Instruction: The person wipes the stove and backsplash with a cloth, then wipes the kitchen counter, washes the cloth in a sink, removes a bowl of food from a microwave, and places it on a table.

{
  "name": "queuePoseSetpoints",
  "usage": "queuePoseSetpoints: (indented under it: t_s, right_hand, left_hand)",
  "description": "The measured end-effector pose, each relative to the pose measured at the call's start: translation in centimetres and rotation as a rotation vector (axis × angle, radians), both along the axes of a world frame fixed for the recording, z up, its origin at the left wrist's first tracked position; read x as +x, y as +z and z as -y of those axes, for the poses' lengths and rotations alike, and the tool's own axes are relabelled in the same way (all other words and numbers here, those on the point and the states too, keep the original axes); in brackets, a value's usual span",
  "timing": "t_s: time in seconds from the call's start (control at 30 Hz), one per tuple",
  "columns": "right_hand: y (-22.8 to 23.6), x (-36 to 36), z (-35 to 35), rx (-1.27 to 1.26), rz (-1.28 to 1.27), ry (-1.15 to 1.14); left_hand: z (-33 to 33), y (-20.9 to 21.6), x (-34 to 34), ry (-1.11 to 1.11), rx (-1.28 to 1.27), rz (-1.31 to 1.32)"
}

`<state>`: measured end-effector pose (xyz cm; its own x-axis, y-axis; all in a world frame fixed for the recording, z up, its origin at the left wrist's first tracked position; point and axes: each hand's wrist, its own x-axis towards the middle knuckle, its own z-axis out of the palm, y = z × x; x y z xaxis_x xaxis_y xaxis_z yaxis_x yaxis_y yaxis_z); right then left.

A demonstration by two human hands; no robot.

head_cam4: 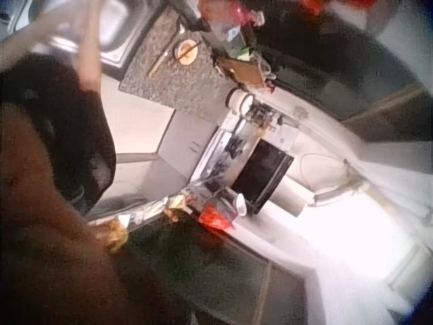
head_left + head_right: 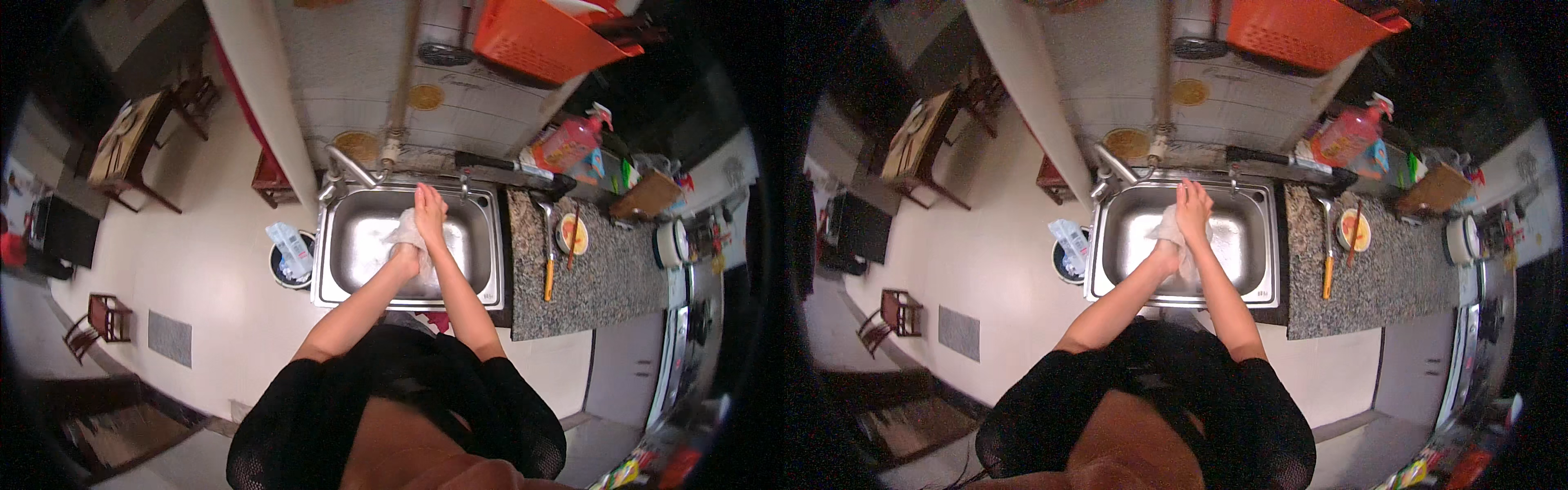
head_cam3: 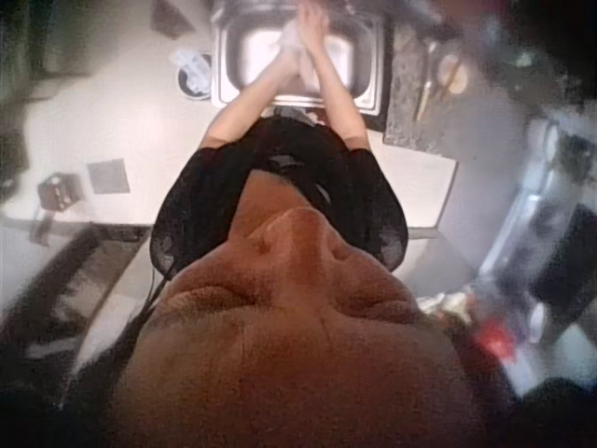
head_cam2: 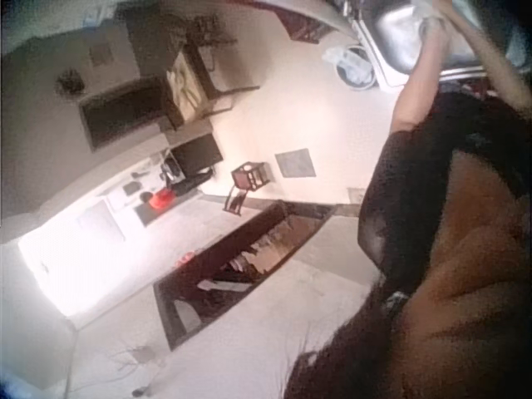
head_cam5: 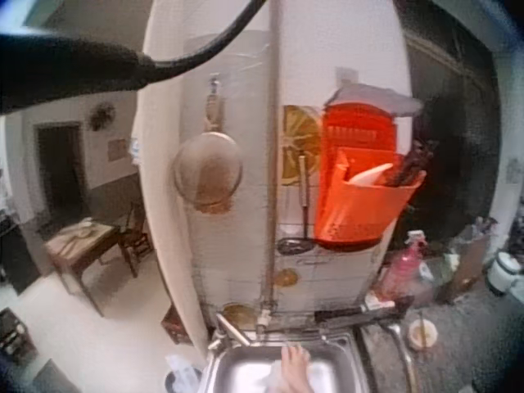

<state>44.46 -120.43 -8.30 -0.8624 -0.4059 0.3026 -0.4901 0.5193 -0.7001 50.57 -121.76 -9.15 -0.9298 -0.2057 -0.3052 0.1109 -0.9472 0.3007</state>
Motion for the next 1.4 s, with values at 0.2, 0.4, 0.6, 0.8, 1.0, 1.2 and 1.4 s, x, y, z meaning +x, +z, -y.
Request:
queuePoseSetpoints:
  t_s: [0.2, 0.4, 0.6, 0.8, 1.0, 1.2, 1.4]
  right_hand:
    - [-4.1, -4.0, -0.2, 0.492, -0.242, -0.286]
    - [-9.2, -1.7, 0.2, 0.317, 0.089, -0.244]
    - [-9.3, -0.7, 1.1, -0.217, 0.343, -0.271]
    - [-9.8, 0.3, 0.7, -0.667, 0.790, -0.171]
    - [-8.6, 3.1, -0.1, -0.467, 0.547, 0.187]
    - [11.7, 3.3, 2.0, -0.067, -0.424, 0.835]
    - [5.0, -9.2, 10.2, 0.090, -0.013, 0.815]
  left_hand:
    - [-2.5, 3.0, 1.3, 0.140, -0.767, 0.133]
    - [-3.4, 1.3, 1.1, 0.413, -1.523, 0.373]
    - [2.0, 0.4, -0.8, 0.152, -0.463, 0.168]
    - [3.2, 1.8, 1.8, -0.209, -0.256, 0.177]
    - [2.8, 1.8, 3.0, 0.143, -1.070, 0.554]
    - [5.3, 8.7, 6.9, 0.688, -1.740, 0.502]
    - [11.9, 12.4, 2.7, 0.627, -1.912, 0.761]
